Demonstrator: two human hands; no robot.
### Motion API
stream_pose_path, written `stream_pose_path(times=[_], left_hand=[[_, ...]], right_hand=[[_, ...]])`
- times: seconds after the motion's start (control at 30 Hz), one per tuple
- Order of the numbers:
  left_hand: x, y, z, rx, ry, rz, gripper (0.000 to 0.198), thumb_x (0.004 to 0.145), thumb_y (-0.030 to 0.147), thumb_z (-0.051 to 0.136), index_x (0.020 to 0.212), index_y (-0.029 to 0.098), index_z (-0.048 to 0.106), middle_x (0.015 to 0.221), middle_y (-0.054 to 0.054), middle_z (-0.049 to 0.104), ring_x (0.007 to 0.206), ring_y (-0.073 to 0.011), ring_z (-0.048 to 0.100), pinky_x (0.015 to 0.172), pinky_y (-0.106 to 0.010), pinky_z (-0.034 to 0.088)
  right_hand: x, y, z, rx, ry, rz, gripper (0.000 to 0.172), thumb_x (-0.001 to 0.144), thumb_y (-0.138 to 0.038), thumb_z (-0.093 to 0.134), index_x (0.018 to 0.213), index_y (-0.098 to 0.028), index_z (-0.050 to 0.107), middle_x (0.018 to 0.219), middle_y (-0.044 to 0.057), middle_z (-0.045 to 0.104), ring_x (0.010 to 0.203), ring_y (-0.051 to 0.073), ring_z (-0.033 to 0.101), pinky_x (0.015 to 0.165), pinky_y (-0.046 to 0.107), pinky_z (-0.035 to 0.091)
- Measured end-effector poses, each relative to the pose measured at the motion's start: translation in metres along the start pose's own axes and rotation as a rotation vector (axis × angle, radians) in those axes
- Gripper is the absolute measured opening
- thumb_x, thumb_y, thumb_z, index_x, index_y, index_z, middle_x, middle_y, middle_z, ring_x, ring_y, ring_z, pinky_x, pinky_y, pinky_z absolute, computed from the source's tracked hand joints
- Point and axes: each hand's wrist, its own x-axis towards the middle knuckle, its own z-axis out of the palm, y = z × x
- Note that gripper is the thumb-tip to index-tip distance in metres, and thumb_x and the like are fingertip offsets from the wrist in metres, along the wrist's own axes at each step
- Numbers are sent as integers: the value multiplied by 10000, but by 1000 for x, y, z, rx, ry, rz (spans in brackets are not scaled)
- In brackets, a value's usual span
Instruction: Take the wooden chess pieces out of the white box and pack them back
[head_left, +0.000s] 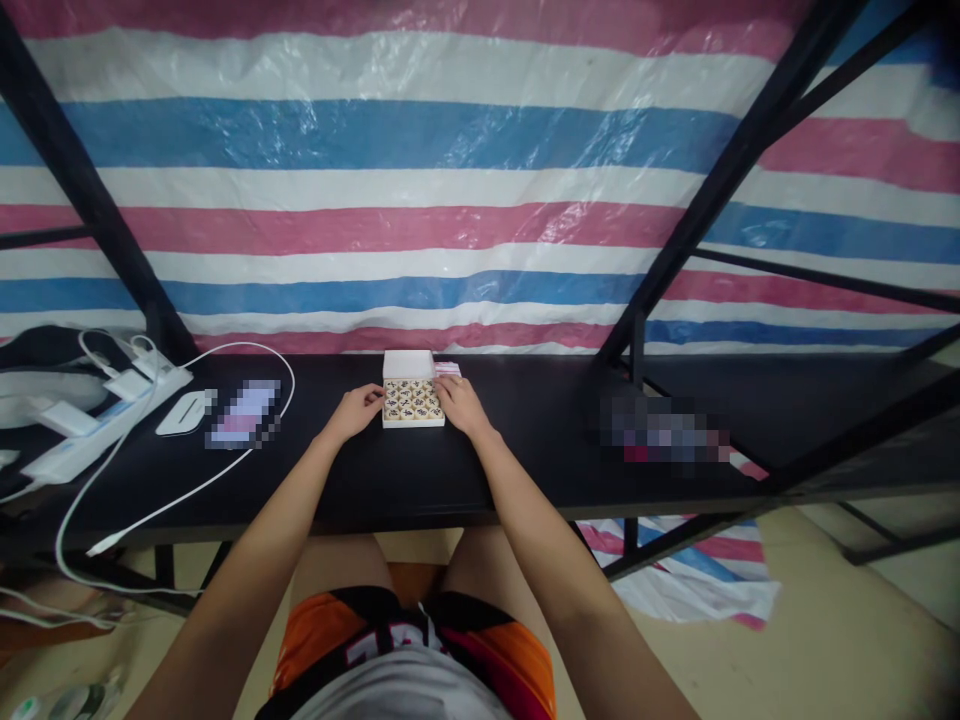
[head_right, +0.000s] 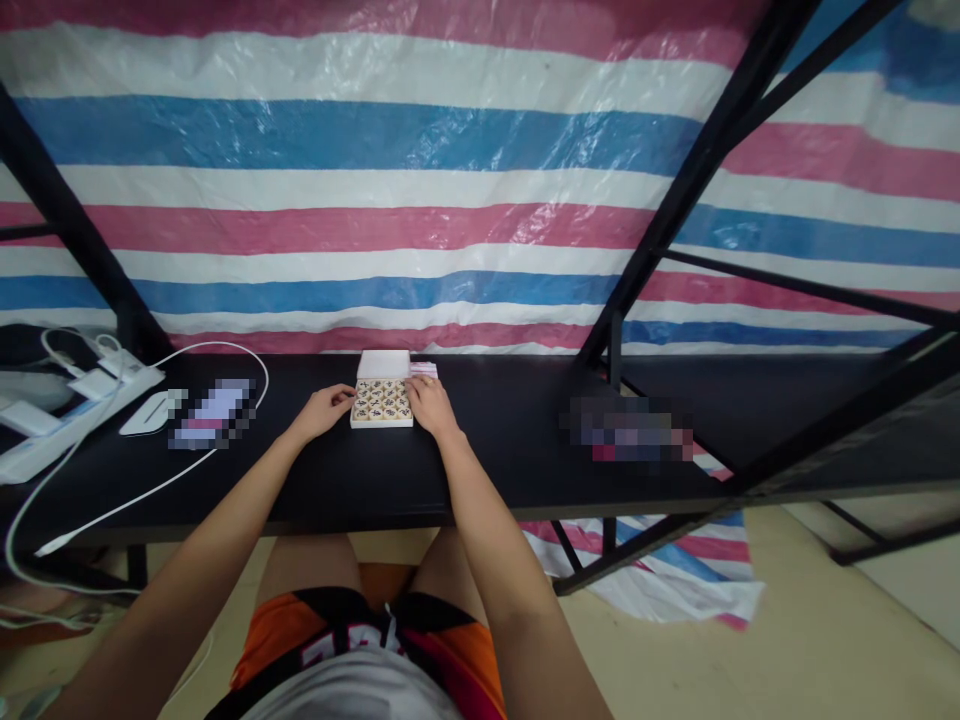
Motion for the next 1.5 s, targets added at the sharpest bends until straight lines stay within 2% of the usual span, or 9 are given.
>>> stream_pose_path(times=[0.07, 0.17, 0.33, 0.5, 0.63, 0.77, 0.97, 1.2, 1.5], left_hand=[[0, 1, 0, -2, 1, -7, 305, 800, 366, 519, 983, 167, 660, 762, -29, 677, 692, -161, 597, 699, -264, 449], [-1, 3, -1, 2, 4, -16, 301, 796, 364, 521, 979, 171, 662, 753, -26, 678, 682, -161, 596, 693, -264, 454], [-1, 4, -1, 2, 2, -21, 304, 797, 359, 519, 983, 165, 661, 764, -29, 679, 687, -157, 595, 696, -259, 452], [0, 0, 0, 0, 2, -7, 310, 799, 375, 514, 978, 170, 664, 754, -25, 671, 682, -158, 592, 689, -261, 450], [1, -2, 2, -4, 3, -3, 316, 802, 372, 511, 993, 170, 662, 751, -24, 668, 683, -159, 594, 686, -262, 451], [1, -2, 2, 3, 0, -15, 314, 803, 366, 514, 1005, 175, 660, 761, -27, 670, 702, -166, 597, 699, -269, 455], [1, 1, 1, -2, 1, -18, 310, 805, 368, 518, 999, 173, 663, 761, -30, 664, 687, -163, 589, 703, -275, 457], [1, 0, 2, -15, 8, -24, 299, 803, 364, 525, 991, 176, 663, 759, -27, 666, 687, -162, 594, 698, -268, 463], [0, 3, 0, 5, -3, -30, 302, 809, 360, 519, 998, 174, 662, 770, -37, 676, 697, -168, 599, 713, -279, 464]], right_hand=[[0, -6, -1, 66, -42, -75, 379, 974, -297, 313, 1181, -196, 615, 1224, 48, 608, 1175, 146, 490, 1042, 276, 308], [-2, -12, -4, 98, -96, -97, 378, 978, -300, 309, 1159, -207, 628, 1224, 41, 613, 1180, 137, 494, 1041, 274, 303], [-5, -13, -7, 124, -97, -56, 357, 969, -307, 332, 1103, -211, 649, 1186, 47, 624, 1142, 149, 509, 1018, 279, 318], [10, -8, -1, 124, 2, 68, 299, 920, -292, 425, 1082, -179, 649, 1115, 68, 628, 1057, 166, 532, 964, 268, 361], [25, -5, 1, 84, -79, 153, 263, 846, -333, 548, 1011, -176, 679, 1007, 72, 641, 953, 169, 567, 889, 257, 399], [32, -6, -1, 56, -136, 214, 271, 805, -371, 595, 988, -190, 681, 1006, 71, 637, 904, 163, 584, 831, 247, 416], [37, -11, -6, 54, -165, 182, 186, 796, -317, 588, 895, -178, 664, 954, 55, 661, 861, 151, 587, 776, 230, 417], [30, -14, 1, 79, -79, 166, 247, 833, -261, 521, 1046, -183, 619, 947, 48, 653, 872, 150, 580, 786, 243, 420], [33, -31, -2, -128, -145, 223, 217, 848, -283, 510, 979, -184, 651, 1048, 110, 617, 995, 217, 551, 842, 307, 417]])
